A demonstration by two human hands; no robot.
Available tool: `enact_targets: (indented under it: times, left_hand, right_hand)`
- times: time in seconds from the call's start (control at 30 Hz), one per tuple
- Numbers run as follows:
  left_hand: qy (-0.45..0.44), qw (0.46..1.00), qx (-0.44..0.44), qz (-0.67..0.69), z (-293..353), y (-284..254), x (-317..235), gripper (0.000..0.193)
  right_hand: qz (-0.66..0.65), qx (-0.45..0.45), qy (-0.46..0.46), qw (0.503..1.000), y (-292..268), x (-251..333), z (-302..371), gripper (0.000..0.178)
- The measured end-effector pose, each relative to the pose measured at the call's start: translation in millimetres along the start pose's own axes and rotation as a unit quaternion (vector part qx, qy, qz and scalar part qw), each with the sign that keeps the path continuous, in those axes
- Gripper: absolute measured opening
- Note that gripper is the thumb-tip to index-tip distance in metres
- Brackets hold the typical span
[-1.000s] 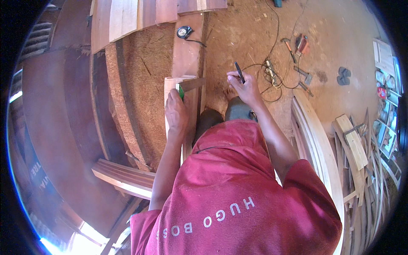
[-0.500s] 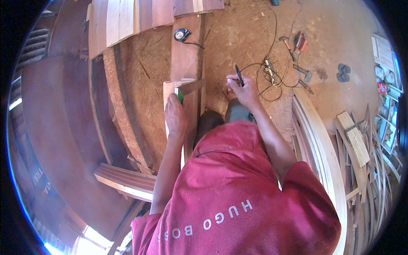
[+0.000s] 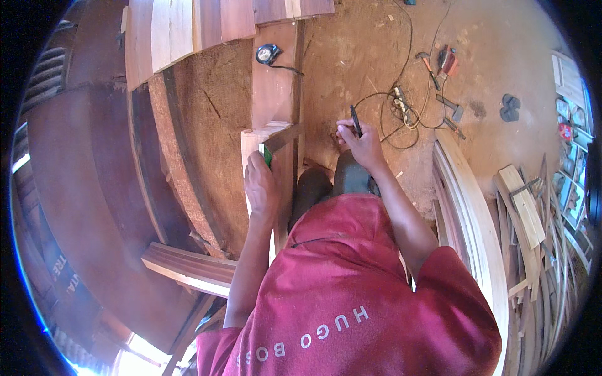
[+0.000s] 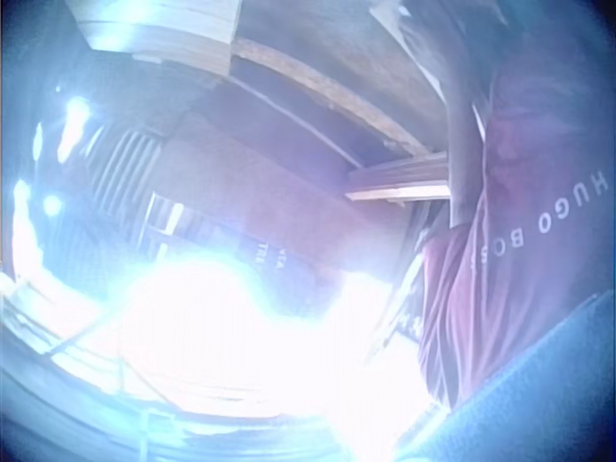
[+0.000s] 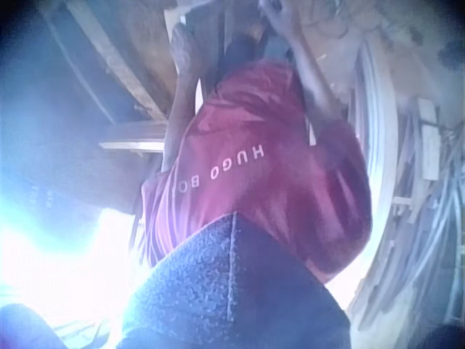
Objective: The person holds a wooden plank and uses a combination square and a pen to mark lines on the wood.
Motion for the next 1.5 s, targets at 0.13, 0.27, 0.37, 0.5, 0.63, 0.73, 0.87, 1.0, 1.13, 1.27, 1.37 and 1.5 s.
enact_targets:
  times: [0.13,0.27,0.37,0.5,0.63,0.73,0.87,1.0,1.13,1.27,1.37,1.5]
  left_hand:
    - [0.001,1.0,0.005,-0.006,-2.4,0.6,0.2,0.026]
    - [-0.003,1.0,0.003,0.014,-2.0,3.7,5.7,0.03]
    - [0.006,1.0,-0.003,0.015,-2.8,3.0,4.9,0.031]
    - [0.017,1.0,-0.01,0.016,-0.5,3.2,7.1,0.031]
    - [0.018,1.0,-0.005,-0.012,-1.0,0.4,-1.6,0.025]
    - [0.018,1.0,-0.005,-0.003,-0.9,1.4,0.4,0.026]
    - [0.01,1.0,0.0,0.005,-0.8,2.7,3.3,0.026]
    - [0.012,1.0,0.0,0.003,-1.4,0.6,0.5,0.026]
    - [0.017,1.0,-0.014,0.0,-0.8,-0.2,0.1,0.026]
    - [0.013,1.0,-0.001,-0.005,-1.0,2.4,2.9,0.026]
    - [0.016,1.0,-0.002,0.002,-0.4,2.7,2.9,0.027]
    - [0.022,1.0,-0.01,-0.004,-1.1,2.8,2.1,0.027]
  right_hand:
    - [0.015,0.007,0.001,1.0,2.3,2.4,-6.1,0.03]
    - [-0.01,-0.003,-0.019,1.0,2.8,4.0,-10.6,0.03]
    - [-0.007,-0.004,-0.015,1.0,1.4,8.8,-10.2,0.03]
    - [0.017,-0.006,-0.007,1.0,1.0,7.2,-9.2,0.029]
    - [-0.008,-0.001,-0.019,1.0,1.8,3.4,-11.7,0.03]
    - [-0.009,-0.003,-0.012,1.0,2.4,6.8,-10.7,0.03]
    - [-0.011,-0.009,-0.034,0.999,1.5,9.1,-10.3,0.03]
    - [0.016,-0.012,-0.038,0.999,-1.1,7.7,-9.6,0.03]
    - [0.007,-0.014,-0.029,0.999,-0.7,7.5,-6.9,0.029]
    - [0.005,-0.013,-0.03,0.999,0.0,14.5,-3.2,0.029]
    - [0.02,-0.006,-0.047,0.999,0.4,16.5,-4.7,0.028]
    - [0.023,-0.007,-0.047,0.999,0.7,18.4,-2.2,0.028]
Point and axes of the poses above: each hand's wrist, its own z-axis away from the middle knuckle, its own y-axis out of the palm, x = y × z, the point moved 6 cm from there along -z, towards the middle knuckle, and after that the axes turned 3 degrees about z, right-handed, at the moved point
